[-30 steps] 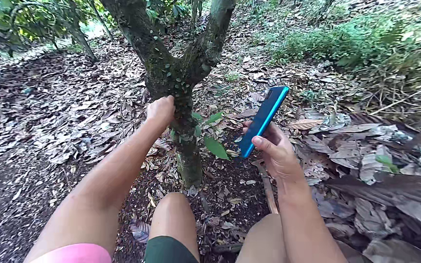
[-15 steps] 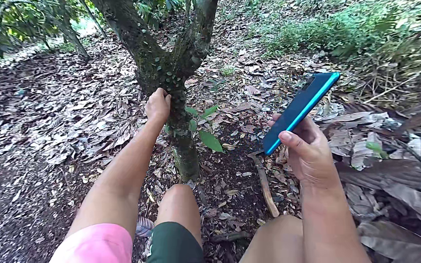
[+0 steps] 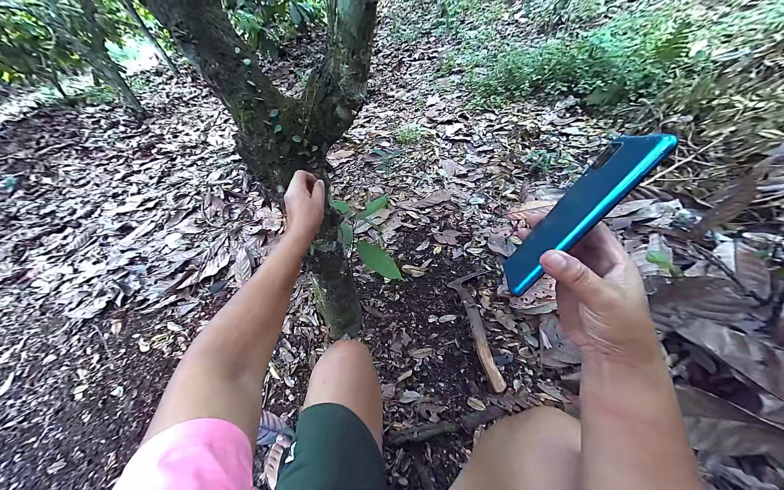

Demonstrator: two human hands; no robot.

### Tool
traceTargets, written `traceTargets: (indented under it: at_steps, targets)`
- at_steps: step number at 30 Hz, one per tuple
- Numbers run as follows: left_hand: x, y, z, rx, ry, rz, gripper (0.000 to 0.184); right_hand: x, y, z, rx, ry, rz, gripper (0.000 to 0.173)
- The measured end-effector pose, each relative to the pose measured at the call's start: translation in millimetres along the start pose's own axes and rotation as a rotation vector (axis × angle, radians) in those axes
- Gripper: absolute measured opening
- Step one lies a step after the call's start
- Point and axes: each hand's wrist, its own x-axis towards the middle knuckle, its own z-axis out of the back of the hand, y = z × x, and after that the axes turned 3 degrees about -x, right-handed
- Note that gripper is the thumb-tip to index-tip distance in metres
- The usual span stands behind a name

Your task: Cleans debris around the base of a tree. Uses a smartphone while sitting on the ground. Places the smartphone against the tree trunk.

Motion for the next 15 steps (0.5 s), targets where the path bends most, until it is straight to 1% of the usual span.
traceTargets:
  at_steps: [4, 5, 6, 8, 11, 15]
  targets:
    - [3, 10, -20, -0.488, -0.13, 0.238, 0.026, -2, 0, 3, -0.015, -0.001, 0.001, 0.085]
    - [4, 8, -25, -0.581, -0.158, 0.273, 0.027, -3, 0, 5, -0.023, -0.001, 0.002, 0.085]
    - [5, 4, -29, -0.637, -0.169, 0.308, 0.031, -3, 0, 6, -0.03, -0.003, 0.001, 0.086]
    - [8, -6, -29, -0.612, -0.135, 0.367, 0.045, -4, 1, 9, -0.044, -0.007, 0.0, 0.088]
    - [11, -22, -22, -0.404, -0.057, 0.337, 0.05, -6, 2, 12, -0.05, -0.015, -0.003, 0.088]
    - [3, -29, -6, -0.114, -0.04, 0.249, 0.051, -5, 4, 11, -0.048, -0.034, 0.004, 0.088]
